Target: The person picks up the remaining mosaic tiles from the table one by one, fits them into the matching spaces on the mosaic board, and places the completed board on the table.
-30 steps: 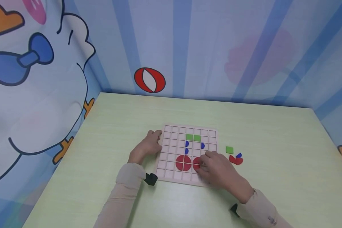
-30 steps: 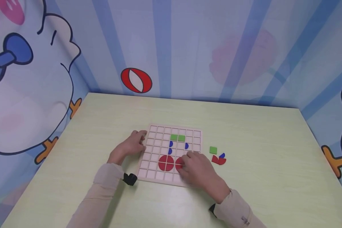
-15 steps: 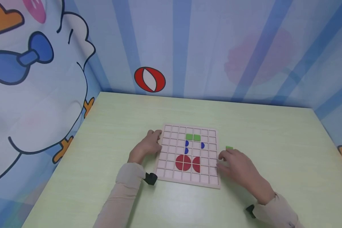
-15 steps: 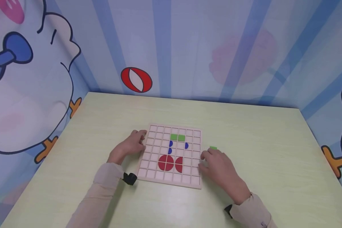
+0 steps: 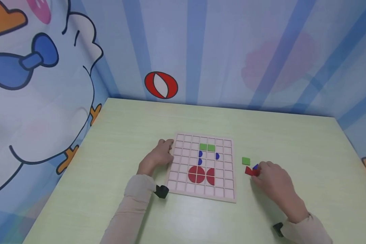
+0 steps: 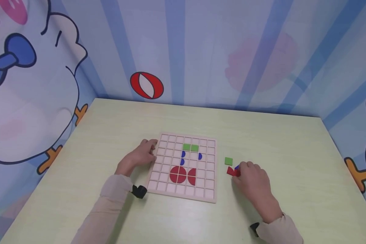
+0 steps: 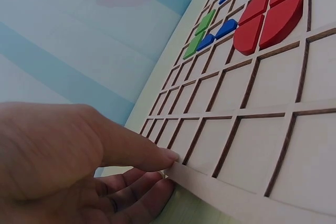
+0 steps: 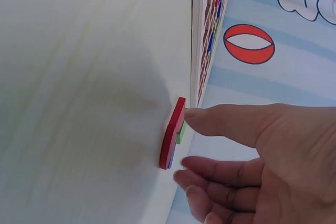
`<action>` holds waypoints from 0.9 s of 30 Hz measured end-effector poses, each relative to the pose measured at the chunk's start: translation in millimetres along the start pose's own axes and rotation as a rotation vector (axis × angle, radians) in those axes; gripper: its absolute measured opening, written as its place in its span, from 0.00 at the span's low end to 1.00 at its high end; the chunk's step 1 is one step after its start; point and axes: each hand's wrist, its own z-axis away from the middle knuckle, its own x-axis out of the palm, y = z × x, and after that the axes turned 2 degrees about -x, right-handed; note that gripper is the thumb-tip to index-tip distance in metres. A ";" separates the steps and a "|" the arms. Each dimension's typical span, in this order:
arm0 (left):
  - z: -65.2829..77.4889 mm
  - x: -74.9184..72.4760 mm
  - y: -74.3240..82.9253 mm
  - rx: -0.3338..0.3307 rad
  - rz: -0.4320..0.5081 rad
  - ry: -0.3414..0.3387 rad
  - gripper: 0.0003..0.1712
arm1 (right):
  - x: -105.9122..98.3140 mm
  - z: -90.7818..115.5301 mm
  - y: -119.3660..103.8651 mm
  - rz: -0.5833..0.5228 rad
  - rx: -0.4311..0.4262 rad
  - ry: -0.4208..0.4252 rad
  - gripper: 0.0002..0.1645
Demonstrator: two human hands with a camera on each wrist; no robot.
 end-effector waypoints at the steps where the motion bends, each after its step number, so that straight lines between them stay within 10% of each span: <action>1: 0.2 -0.1 0.2 -0.002 0.000 0.001 0.40 | -0.2 0.0 1.2 0.006 0.012 -0.013 0.20; 27: 1.1 0.7 1.3 -0.016 0.000 0.005 0.40 | 4.8 -5.7 11.5 -0.006 0.074 -0.086 0.19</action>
